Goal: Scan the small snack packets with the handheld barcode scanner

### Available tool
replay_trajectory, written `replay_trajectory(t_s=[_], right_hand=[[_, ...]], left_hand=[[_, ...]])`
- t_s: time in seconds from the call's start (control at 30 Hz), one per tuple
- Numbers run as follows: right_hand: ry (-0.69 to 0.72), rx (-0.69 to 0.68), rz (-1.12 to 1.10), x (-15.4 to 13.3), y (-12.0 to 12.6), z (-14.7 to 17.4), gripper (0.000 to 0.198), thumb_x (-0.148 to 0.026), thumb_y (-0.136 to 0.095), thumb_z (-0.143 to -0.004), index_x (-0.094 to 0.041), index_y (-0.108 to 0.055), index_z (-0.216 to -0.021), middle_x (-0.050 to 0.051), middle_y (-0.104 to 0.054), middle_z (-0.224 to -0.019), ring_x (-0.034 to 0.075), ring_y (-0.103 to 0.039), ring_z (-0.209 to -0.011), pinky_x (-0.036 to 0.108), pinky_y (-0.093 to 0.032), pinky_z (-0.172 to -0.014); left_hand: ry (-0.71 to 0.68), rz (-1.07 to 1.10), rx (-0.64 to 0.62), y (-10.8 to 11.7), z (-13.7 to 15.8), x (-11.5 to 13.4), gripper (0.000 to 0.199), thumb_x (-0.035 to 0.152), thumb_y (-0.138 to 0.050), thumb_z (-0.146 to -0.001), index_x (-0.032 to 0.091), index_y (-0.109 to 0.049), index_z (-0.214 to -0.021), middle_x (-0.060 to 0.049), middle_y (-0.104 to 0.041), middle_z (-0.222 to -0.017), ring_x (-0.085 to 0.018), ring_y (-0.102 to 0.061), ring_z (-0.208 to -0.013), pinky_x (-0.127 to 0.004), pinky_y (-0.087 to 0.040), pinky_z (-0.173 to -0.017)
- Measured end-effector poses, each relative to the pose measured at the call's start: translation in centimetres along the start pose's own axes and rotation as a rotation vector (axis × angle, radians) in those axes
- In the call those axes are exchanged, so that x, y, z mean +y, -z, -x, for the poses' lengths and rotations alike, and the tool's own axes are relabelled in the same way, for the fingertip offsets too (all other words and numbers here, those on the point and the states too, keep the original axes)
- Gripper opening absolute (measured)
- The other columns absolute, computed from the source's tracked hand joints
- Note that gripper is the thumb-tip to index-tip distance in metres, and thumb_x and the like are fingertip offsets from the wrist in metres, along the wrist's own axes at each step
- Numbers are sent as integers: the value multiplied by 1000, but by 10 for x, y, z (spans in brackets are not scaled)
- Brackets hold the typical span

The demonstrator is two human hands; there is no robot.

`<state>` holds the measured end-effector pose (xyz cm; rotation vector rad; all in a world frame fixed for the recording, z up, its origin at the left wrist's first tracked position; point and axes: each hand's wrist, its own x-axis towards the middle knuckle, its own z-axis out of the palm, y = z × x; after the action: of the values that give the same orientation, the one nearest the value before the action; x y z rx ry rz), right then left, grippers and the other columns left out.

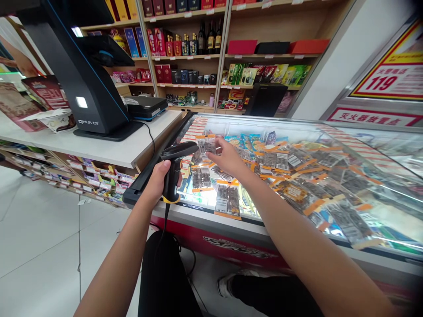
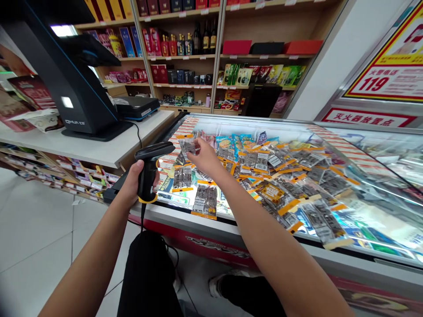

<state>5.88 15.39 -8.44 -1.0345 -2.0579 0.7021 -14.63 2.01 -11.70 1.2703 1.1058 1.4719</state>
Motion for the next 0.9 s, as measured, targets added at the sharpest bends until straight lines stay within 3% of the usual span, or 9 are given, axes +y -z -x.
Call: replay_trajectory(t_s=[0.27,0.43,0.53,0.6,0.7,0.77,0.9], right_hand=[[-89,42,320,8,16,4,62,-39,-61,-85,-14,-50,-141,16,-68,-111,35,-64,-100,43,-49,-83],[-155,18,516,15,39,25,53,-39,-57,-89,-11,-55,-134,21,-67,-104,40,-61,-103,51,-47,-86],[-60,199,556,20,44,46,46,-36,-61,-88,-11,-61,-126,24,-62,-117,44,-53,-119,58,-40,-98],[79,307,469,20,45,63,42,-35,-61,-89,-15,-61,-126,21,-61,-122,40,-50,-124,58,-35,-106],[207,192,121,15,46,89,39,-39,-57,-97,-22,-59,-132,12,-64,-118,29,-58,-116,48,-41,-106],[161,40,-127,13,49,103,48,-46,-57,-98,-25,-53,-140,9,-64,-121,25,-61,-112,43,-47,-100],[19,-139,-485,19,65,114,62,-51,-61,-96,-27,-42,-149,11,-60,-132,22,-60,-118,38,-50,-97]], left_hand=[[-102,52,57,1,-6,0,48,61,-43,-91,18,-58,-75,-3,-60,-55,-13,-51,-46,-24,-41,-44],[-131,95,48,1,-6,1,41,57,-49,-83,18,-57,-93,0,-62,-58,-15,-53,-45,-25,-43,-44],[-119,46,71,0,-5,1,38,54,-49,-84,17,-56,-93,0,-62,-59,-14,-53,-46,-24,-43,-45],[-99,9,109,-4,-6,2,39,54,-49,-85,17,-57,-92,0,-62,-60,-13,-52,-46,-23,-42,-44],[-68,9,202,-26,-8,6,40,57,-51,-88,18,-56,-91,-1,-64,-64,-14,-57,-52,-24,-44,-47],[-53,18,231,-54,-10,11,39,58,-56,-89,19,-57,-97,0,-66,-70,-16,-63,-61,-25,-49,-53],[-51,-73,130,-128,-17,16,38,53,-63,-89,21,-60,-110,-3,-71,-87,-18,-69,-82,-29,-54,-77]])
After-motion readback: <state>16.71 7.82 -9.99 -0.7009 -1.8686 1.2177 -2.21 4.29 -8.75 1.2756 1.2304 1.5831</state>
